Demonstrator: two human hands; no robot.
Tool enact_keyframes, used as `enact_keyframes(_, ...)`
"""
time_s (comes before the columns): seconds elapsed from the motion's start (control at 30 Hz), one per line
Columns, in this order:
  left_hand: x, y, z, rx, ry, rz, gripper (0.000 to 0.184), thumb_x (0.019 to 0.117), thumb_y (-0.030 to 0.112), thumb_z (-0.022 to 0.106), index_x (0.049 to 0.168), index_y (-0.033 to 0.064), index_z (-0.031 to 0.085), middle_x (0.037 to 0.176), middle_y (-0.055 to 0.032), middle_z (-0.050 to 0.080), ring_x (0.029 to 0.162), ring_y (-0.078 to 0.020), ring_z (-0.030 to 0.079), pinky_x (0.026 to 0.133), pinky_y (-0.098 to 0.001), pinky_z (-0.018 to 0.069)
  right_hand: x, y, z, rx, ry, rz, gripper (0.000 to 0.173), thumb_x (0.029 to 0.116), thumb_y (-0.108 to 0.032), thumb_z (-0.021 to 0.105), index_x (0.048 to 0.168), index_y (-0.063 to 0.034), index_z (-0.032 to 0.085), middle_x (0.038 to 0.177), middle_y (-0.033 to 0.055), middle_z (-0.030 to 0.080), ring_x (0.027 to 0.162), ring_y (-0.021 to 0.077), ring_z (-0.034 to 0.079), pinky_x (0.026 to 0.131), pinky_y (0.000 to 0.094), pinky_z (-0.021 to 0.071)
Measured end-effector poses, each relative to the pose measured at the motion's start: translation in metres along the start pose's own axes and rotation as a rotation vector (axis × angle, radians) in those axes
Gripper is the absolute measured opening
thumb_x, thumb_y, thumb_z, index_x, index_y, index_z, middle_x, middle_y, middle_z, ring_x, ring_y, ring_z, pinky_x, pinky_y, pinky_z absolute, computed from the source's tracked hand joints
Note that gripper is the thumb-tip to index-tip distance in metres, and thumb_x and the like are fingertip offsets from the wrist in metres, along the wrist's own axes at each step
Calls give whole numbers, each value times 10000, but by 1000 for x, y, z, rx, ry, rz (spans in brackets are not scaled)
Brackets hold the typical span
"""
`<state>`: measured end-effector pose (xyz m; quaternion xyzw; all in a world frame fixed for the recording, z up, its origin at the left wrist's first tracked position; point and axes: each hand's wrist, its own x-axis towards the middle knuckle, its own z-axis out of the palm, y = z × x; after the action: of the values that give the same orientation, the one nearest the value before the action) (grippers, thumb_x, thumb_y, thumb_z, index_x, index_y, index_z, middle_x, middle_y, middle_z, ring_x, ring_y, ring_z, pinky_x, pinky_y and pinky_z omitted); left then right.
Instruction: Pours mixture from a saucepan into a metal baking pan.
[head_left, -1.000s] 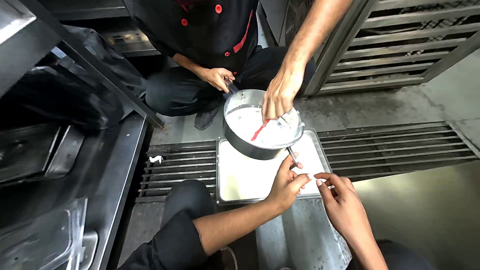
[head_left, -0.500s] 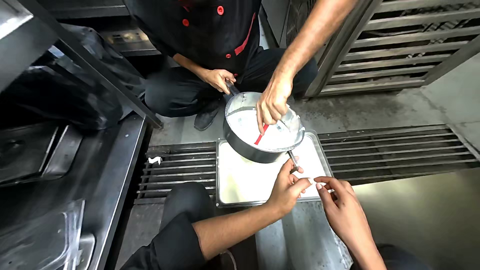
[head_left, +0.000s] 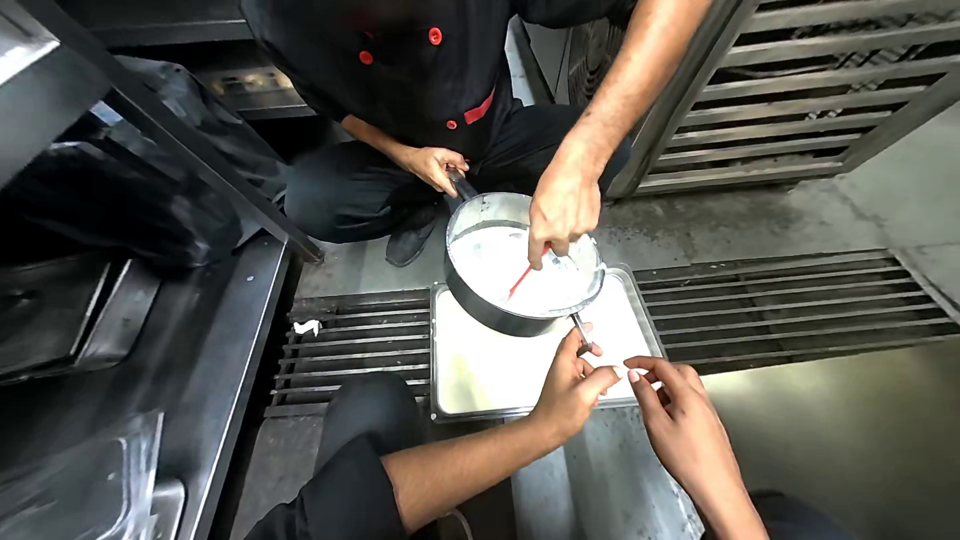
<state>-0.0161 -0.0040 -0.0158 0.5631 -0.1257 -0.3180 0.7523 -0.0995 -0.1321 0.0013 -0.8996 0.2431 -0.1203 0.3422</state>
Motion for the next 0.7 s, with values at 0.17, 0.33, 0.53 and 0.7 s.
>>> enact_keyframes(0.17,4,4,0,0,-39,-8,593,977,103,579,1518,-19,370,1057,-86,583,690,-70,562,647,-221,504,0,1,0,3,-10,6,283,989,-260,518,1113,-114,726,985,87,592,706,180,584,615,397,502)
enact_keyframes(0.33,1,-2,2,-3,-23,-10,623,963,96,592,1526,-18,350,1123,-100,563,699,-62,561,649,-210,506,1,1,-3,-4,2,4,280,991,-247,521,1123,-115,729,988,87,590,697,168,574,608,378,498)
enact_keyframes(0.53,1,2,0,29,-20,5,617,964,105,587,1532,11,365,1091,-93,571,687,-75,563,645,-221,507,-1,0,-4,3,7,4,280,997,-255,519,1122,-115,727,986,85,581,693,164,570,598,370,492)
enact_keyframes(0.7,7,3,-3,22,42,32,634,957,116,605,1539,38,364,1132,-93,563,685,-84,561,640,-230,509,-1,1,-6,1,20,7,284,996,-266,519,1117,-118,729,980,79,580,685,154,562,591,355,487)
